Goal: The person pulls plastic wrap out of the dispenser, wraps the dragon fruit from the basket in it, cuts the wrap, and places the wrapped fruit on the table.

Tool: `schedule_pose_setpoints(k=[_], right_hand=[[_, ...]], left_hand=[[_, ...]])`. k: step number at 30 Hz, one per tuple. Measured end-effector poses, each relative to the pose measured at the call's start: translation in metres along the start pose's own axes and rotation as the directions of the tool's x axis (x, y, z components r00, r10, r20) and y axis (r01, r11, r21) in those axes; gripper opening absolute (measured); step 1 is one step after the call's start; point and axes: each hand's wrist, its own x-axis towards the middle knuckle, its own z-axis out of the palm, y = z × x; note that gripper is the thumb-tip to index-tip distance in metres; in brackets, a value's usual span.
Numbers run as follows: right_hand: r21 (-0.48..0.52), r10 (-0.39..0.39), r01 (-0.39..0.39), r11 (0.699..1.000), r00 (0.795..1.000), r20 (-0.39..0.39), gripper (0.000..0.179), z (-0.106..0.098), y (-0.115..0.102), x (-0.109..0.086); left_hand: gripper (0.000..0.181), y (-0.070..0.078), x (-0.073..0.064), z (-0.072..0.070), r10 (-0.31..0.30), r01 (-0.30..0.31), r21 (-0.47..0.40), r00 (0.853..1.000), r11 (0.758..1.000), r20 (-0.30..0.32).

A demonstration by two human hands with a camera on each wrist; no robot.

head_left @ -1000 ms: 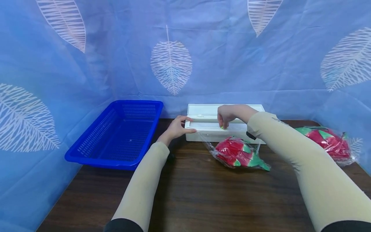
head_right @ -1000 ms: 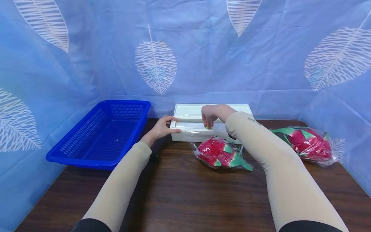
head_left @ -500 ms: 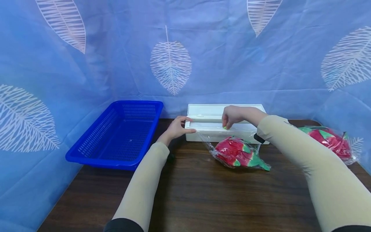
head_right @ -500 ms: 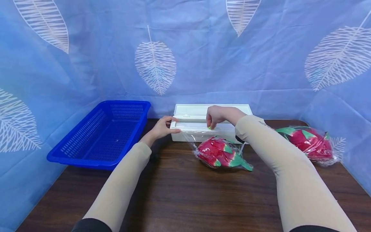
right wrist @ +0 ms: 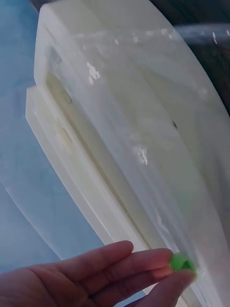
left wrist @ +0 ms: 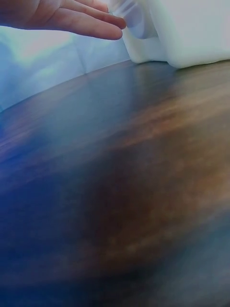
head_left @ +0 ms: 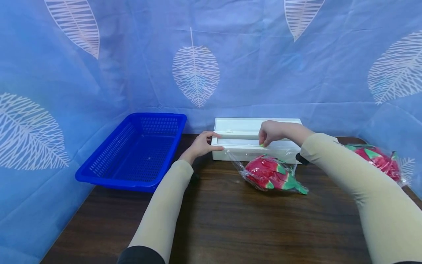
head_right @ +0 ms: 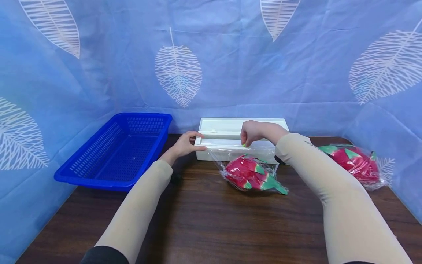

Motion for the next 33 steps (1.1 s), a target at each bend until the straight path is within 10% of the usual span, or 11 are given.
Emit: schedule_pose_setpoints(k=[33], right_hand=[[0.038, 0.023, -0.021, 0.999, 0.997, -0.068, 0.005, 0.004, 0.049, -0.056]], left_hand=[[0.048, 0.001, -0.001, -0.001, 0.024, -0.025, 0.012, 1.000, 1.000, 0.018]])
